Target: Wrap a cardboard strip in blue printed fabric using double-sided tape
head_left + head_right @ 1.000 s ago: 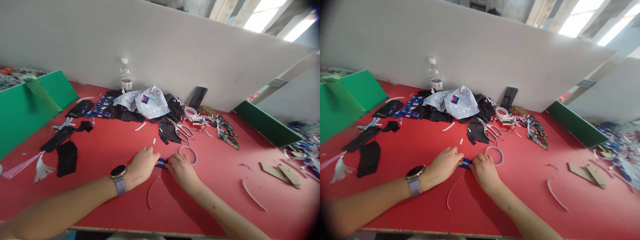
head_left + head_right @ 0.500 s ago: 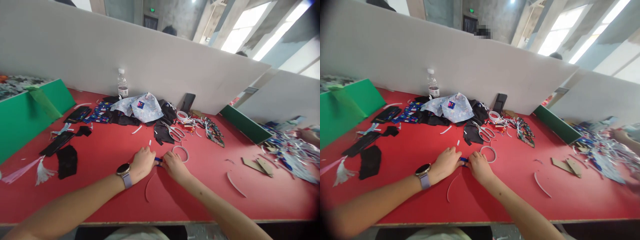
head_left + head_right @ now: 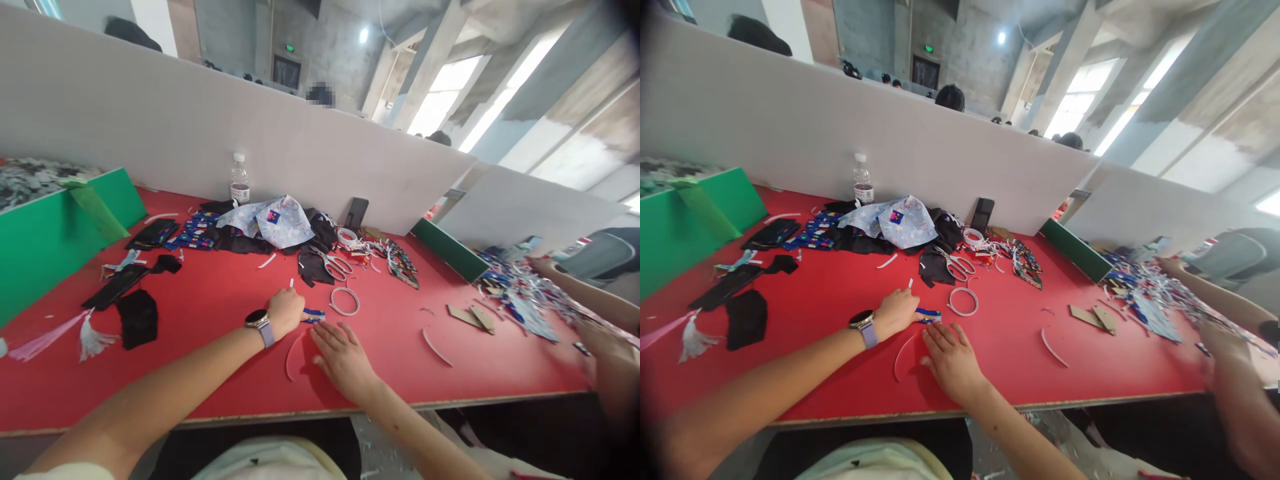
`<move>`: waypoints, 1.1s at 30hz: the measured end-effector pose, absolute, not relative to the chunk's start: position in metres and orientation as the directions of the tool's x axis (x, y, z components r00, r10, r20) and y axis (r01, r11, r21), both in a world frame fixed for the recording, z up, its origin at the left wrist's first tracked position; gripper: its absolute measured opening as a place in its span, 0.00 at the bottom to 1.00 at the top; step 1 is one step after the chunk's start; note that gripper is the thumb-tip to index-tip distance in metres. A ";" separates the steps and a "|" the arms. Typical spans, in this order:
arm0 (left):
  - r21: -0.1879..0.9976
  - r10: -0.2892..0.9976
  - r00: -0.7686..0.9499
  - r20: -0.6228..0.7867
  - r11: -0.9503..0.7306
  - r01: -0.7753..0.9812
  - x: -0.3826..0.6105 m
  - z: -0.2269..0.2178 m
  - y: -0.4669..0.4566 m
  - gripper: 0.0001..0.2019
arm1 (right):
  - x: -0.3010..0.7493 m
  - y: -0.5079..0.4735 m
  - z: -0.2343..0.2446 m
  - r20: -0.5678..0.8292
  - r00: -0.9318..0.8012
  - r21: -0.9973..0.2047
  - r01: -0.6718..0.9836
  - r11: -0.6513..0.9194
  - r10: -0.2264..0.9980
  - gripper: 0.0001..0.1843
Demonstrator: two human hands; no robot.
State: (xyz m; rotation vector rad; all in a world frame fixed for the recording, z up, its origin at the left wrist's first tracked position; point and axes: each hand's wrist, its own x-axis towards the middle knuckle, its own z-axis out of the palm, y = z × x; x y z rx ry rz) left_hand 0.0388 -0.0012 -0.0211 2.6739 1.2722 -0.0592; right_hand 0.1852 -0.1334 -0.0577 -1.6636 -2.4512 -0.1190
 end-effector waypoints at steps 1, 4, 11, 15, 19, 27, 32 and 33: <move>0.141 0.766 0.632 -0.121 -0.617 0.774 0.039 -0.021 -0.001 0.15 | 0.183 -0.134 -0.062 0.169 -0.340 -0.045 0.935 0.352 0.925 0.24; 0.136 0.761 0.636 -0.129 -0.622 0.771 0.038 -0.019 0.000 0.15 | 0.184 -0.132 -0.067 0.131 -0.301 -0.082 0.946 0.312 0.945 0.27; 0.123 0.761 0.632 -0.144 -0.620 0.775 0.039 -0.017 0.002 0.17 | 0.194 -0.126 -0.060 0.077 -0.261 -0.221 0.937 0.272 0.962 0.24; 0.105 0.751 0.640 -0.162 -0.632 0.768 0.040 -0.020 0.004 0.15 | 0.201 -0.126 -0.059 0.073 -0.258 -0.282 0.921 0.268 0.963 0.22; 0.086 0.733 0.661 -0.163 -0.657 0.749 0.043 -0.021 0.006 0.14 | 0.215 -0.127 -0.057 0.116 -0.287 -0.308 0.900 0.309 0.951 0.21; 0.115 0.653 0.746 -0.133 -0.737 0.666 0.047 -0.015 0.009 0.10 | 0.230 -0.108 -0.043 0.274 -0.044 -0.357 0.923 0.145 0.961 0.12; 0.159 0.588 0.798 -0.133 -0.782 0.603 0.048 -0.015 0.011 0.07 | 0.207 -0.081 -0.047 0.152 -0.078 -0.359 0.924 0.129 0.985 0.20; 0.171 0.580 0.804 -0.135 -0.785 0.595 0.048 -0.016 0.013 0.07 | 0.204 -0.077 -0.049 0.139 -0.078 -0.364 0.923 0.124 0.987 0.22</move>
